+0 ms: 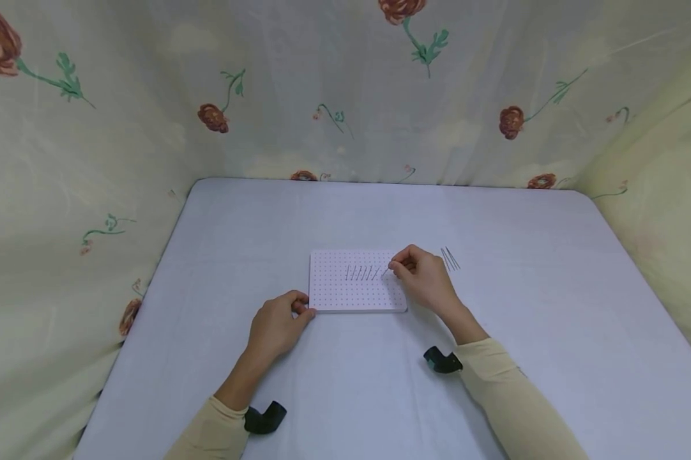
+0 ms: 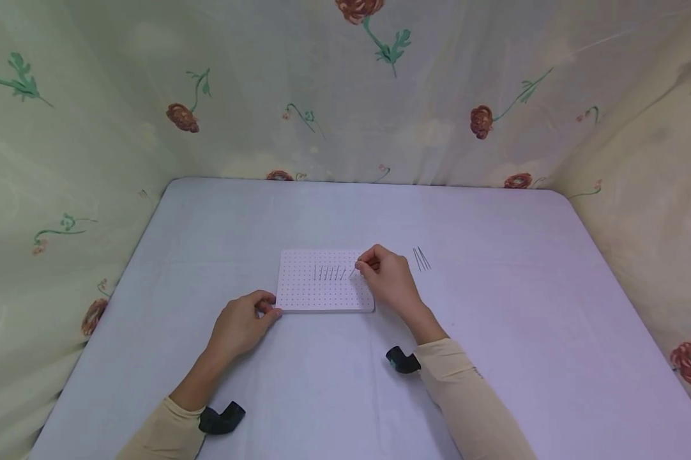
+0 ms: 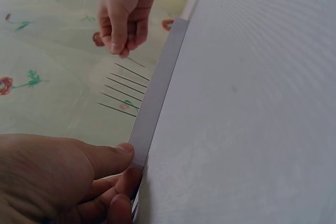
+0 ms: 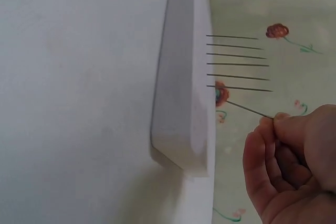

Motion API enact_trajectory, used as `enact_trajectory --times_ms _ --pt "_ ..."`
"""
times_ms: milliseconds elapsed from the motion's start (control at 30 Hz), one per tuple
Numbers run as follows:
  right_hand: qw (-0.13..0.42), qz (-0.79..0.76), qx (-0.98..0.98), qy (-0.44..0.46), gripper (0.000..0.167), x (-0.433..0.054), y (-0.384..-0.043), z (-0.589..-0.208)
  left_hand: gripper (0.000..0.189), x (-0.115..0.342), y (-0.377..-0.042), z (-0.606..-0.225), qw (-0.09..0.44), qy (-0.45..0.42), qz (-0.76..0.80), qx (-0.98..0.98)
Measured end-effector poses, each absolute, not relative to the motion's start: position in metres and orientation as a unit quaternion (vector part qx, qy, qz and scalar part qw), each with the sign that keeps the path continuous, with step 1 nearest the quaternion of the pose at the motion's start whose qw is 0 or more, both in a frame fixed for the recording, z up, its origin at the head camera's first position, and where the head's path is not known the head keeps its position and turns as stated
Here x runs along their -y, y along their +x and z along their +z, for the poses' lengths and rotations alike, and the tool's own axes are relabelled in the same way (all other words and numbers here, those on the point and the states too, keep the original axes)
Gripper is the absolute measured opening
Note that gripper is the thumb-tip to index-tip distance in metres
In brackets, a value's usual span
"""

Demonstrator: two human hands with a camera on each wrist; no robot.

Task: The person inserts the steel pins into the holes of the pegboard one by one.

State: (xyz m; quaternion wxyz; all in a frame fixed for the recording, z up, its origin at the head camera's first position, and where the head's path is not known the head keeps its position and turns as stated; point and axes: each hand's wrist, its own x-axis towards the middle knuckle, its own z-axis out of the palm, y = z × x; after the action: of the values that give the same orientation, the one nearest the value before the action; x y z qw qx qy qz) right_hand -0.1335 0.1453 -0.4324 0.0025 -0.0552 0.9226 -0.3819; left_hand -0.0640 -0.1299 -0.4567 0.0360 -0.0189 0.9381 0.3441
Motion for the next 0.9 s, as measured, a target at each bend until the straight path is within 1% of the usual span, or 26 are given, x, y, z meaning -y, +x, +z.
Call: enact_trajectory --times_ms 467,900 --pt "-0.011 -0.364 -0.928 -0.08 0.009 -0.137 -0.133 -0.441 0.029 0.13 -0.065 -0.459 0.036 -0.019 0.339 -0.94" --pt "-0.004 -0.352 -0.933 -0.078 0.008 -0.131 -0.131 -0.443 0.028 0.129 -0.064 -0.458 0.036 -0.021 0.337 -0.941"
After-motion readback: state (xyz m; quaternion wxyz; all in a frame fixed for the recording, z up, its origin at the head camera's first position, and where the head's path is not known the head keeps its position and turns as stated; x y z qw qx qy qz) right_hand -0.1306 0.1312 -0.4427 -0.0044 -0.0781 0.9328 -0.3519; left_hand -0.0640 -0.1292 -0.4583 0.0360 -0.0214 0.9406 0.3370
